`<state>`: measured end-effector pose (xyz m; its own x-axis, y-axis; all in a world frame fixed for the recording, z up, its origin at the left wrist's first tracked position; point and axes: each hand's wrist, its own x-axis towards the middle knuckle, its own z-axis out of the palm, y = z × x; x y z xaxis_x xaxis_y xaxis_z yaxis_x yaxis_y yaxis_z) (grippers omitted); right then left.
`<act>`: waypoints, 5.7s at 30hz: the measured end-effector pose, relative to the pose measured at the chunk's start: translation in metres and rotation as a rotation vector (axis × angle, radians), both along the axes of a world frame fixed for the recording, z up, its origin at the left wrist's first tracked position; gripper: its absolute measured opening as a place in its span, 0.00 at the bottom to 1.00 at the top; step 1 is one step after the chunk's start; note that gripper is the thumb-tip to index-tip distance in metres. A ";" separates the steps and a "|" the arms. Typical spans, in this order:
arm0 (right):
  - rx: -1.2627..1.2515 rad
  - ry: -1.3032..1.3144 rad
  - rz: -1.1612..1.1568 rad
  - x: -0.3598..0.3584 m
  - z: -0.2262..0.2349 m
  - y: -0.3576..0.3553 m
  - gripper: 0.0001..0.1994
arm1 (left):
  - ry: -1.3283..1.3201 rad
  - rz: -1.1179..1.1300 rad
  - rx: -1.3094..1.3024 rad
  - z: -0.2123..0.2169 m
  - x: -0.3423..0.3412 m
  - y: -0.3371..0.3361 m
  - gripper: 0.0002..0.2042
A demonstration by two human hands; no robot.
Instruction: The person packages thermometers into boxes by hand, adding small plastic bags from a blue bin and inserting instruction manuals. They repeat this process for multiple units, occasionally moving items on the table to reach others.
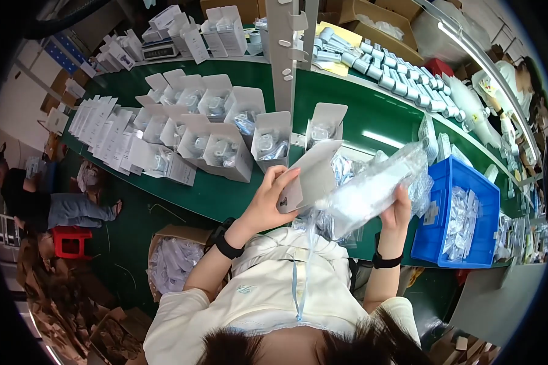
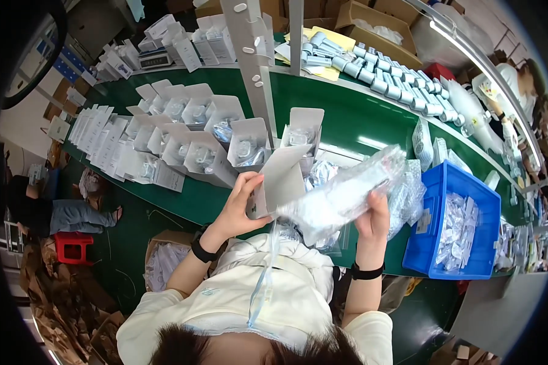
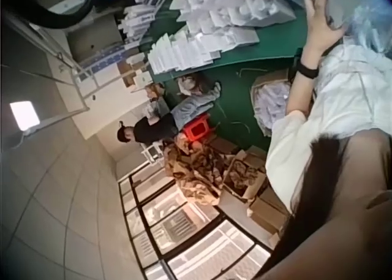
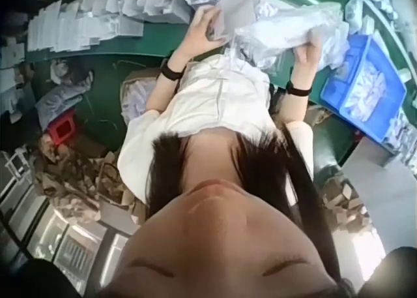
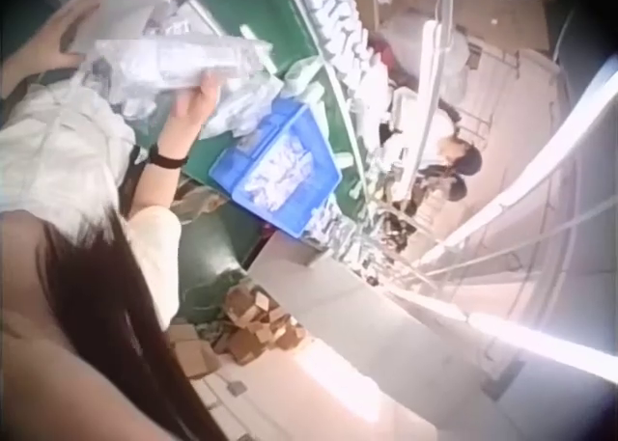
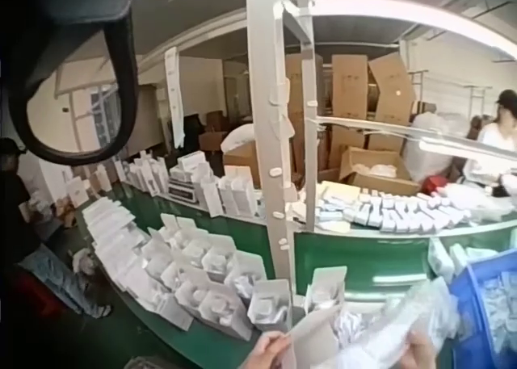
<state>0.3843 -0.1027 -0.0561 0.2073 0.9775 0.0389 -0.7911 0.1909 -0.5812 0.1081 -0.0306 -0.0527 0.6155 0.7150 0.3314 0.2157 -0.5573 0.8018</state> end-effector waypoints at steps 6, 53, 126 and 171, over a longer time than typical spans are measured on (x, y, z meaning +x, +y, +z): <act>-0.131 0.000 -0.485 -0.038 0.026 0.033 0.21 | 0.153 0.015 -0.044 0.000 0.010 -0.006 0.39; 0.146 -1.641 -0.691 -0.123 0.018 0.047 0.22 | -0.228 0.370 0.187 -0.060 0.008 -0.021 0.37; 0.137 -1.638 -0.313 -0.120 -0.026 0.035 0.06 | -0.007 0.828 0.005 0.005 -0.197 0.041 0.07; 0.083 -0.671 -0.037 -0.138 0.000 0.014 0.26 | -0.097 0.016 0.272 0.053 -0.027 -0.041 0.30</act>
<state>0.2467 -0.0884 -0.0565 0.1448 0.9585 0.2457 -0.2562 0.2762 -0.9263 0.0809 -0.0716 0.0001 0.5607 0.6013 0.5692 0.1555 -0.7517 0.6409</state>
